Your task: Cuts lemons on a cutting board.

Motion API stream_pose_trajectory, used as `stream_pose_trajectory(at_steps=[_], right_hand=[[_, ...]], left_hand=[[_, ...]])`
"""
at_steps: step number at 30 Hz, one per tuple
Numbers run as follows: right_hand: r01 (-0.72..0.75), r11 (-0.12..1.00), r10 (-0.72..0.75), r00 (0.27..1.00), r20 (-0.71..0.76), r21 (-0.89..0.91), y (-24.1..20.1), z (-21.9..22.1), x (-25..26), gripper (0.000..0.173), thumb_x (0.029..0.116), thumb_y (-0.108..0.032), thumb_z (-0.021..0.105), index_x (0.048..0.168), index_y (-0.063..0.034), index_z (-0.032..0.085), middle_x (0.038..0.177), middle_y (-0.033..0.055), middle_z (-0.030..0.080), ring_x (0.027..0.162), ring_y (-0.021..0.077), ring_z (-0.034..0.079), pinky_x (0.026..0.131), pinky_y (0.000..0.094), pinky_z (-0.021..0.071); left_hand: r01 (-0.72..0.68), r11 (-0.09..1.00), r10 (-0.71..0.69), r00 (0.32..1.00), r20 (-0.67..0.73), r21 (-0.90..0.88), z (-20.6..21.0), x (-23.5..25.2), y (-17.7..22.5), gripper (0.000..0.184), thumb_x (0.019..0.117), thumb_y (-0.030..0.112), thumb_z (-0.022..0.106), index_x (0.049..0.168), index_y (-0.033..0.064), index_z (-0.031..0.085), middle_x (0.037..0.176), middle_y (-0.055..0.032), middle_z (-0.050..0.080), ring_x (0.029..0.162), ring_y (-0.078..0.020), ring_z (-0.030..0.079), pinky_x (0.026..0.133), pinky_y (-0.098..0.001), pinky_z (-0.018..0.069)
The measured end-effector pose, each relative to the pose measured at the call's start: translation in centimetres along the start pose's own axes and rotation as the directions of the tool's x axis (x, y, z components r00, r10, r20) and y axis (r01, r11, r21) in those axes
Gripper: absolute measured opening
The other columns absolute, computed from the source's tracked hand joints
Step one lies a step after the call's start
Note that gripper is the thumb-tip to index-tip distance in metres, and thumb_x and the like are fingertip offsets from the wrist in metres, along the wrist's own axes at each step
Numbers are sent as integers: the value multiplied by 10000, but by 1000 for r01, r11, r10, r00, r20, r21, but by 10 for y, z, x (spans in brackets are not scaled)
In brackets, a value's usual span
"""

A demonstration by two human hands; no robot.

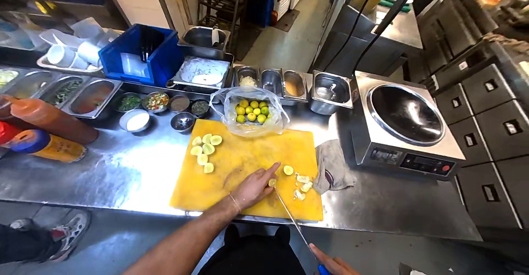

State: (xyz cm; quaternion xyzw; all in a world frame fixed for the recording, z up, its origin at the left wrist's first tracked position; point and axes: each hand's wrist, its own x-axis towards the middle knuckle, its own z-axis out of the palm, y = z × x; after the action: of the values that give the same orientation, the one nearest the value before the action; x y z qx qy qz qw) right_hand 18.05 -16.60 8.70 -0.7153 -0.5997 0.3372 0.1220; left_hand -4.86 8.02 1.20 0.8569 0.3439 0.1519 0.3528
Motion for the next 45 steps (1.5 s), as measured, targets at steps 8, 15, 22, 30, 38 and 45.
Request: stream_pose_trajectory(at_steps=[8, 15, 22, 30, 38, 45], right_hand=[[-19, 988, 26, 999, 42, -150, 3, -15, 6, 507, 926, -243, 649, 1430, -291, 636, 975, 188, 687, 784, 322, 677, 657, 506, 562], [-72, 985, 81, 996, 49, -158, -6, -11, 11, 520, 930, -250, 644, 1445, -319, 616, 1058, 221, 670, 818, 344, 680, 674, 519, 564], [-70, 992, 67, 997, -34, -105, -5, -2, 9, 510, 925, -225, 655, 1434, -245, 635, 990, 208, 689, 801, 341, 685, 672, 511, 570], [-1, 1000, 3, 999, 43, -31, 5, -6, 12, 498, 932, -238, 654, 1430, -252, 639, 957, 184, 709, 800, 326, 684, 700, 511, 569], [44, 997, -47, 998, 31, 70, 10, -7, 14, 478, 947, -228, 653, 1424, -212, 644, 930, 154, 729, 762, 279, 686, 701, 461, 574], [-5, 988, 10, 1000, -29, 154, 16, -1, 13, 487, 949, -188, 658, 1430, -125, 627, 988, 157, 750, 767, 248, 703, 721, 438, 590]], left_hand=[[-72, 989, 68, 997, 36, 126, -3, 3, 2, 751, 997, 164, 658, 1629, 103, 257, 1239, -63, 714, 1091, -242, 682, 1001, -381, 528], [-33, 991, 34, 999, -7, 127, -3, 1, 4, 766, 989, 163, 660, 1632, 99, 250, 1198, -63, 728, 1055, -231, 693, 982, -383, 542], [78, 996, -75, 995, -72, 40, 3, -1, 6, 812, 982, 241, 700, 1633, 102, 236, 1188, -44, 725, 1011, -188, 702, 965, -372, 557], [8, 999, -5, 996, -87, 36, 4, -3, 2, 799, 967, 146, 700, 1631, 110, 256, 1201, -41, 731, 1047, -210, 700, 986, -390, 547], [-4, 999, 7, 996, -86, 38, 2, -4, 0, 792, 972, 178, 709, 1625, 108, 266, 1197, -28, 730, 1016, -179, 705, 968, -368, 558], [14, 1000, -12, 996, -83, 23, 0, -6, -1, 798, 979, 204, 705, 1629, 109, 251, 1213, -32, 725, 1047, -190, 703, 989, -379, 551]])
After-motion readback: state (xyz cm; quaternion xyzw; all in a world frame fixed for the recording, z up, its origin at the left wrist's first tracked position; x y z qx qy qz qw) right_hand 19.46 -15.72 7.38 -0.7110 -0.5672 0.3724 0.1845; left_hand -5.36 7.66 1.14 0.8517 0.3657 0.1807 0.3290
